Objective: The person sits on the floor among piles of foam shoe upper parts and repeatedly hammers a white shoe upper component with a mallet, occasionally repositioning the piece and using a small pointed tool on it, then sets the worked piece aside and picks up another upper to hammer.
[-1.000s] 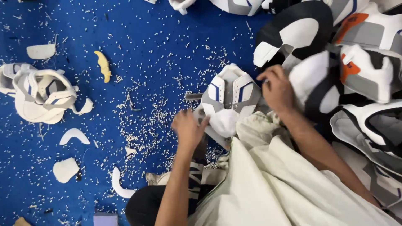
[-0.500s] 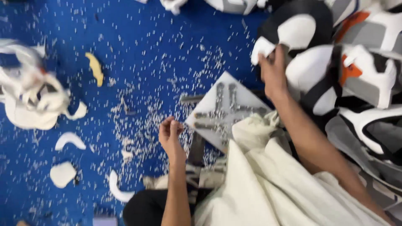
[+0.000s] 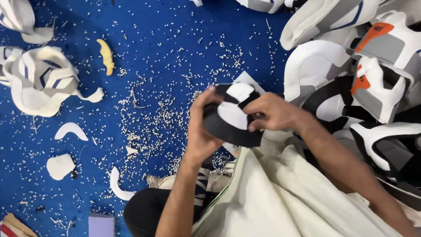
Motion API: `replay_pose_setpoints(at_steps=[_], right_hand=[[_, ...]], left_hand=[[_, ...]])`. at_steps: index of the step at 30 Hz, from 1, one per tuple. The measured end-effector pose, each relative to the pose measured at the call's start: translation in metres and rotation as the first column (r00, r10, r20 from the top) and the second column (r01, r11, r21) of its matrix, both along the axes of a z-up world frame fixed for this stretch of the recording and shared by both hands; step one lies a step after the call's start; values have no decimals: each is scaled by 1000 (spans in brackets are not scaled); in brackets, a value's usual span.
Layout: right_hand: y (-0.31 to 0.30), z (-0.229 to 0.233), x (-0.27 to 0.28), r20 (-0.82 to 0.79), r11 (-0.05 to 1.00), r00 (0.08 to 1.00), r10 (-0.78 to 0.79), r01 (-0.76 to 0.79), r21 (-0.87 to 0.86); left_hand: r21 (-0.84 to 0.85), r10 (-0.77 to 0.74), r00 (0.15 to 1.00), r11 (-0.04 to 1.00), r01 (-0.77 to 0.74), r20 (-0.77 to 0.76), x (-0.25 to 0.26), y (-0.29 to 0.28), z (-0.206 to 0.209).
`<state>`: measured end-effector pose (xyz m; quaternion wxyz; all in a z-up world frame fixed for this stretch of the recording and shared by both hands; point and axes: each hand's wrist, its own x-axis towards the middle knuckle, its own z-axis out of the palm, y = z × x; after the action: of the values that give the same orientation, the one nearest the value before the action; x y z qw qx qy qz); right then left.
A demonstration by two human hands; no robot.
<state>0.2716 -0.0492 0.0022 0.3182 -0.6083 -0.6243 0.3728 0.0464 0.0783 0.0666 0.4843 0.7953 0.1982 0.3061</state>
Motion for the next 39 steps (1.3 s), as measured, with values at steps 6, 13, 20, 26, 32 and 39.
replay_pose_setpoints(at_steps=[6,13,20,26,32,39], right_hand=[[4,51,-16,-278,968,959,-51,116,224],[4,82,-15,214,930,943,-255,300,-213],[32,-9,45,439,837,717,-541,409,364],[-26,-11,-51,571,773,821,-21,376,-511],[-45,-71,-36,509,929,825,-245,351,-122],[-17,-85,-1,-49,735,781,-623,562,-380]], left_hand=[[130,291,947,953,-274,-134,-30,-8,-12],[212,108,983,974,-75,-149,26,28,36],[233,-5,999,972,17,-53,65,45,-55],[443,-24,895,863,243,-445,-39,-52,-144],[114,-209,614,889,444,-761,-4,-32,-53],[599,211,616,598,532,-759,-17,-106,-126]])
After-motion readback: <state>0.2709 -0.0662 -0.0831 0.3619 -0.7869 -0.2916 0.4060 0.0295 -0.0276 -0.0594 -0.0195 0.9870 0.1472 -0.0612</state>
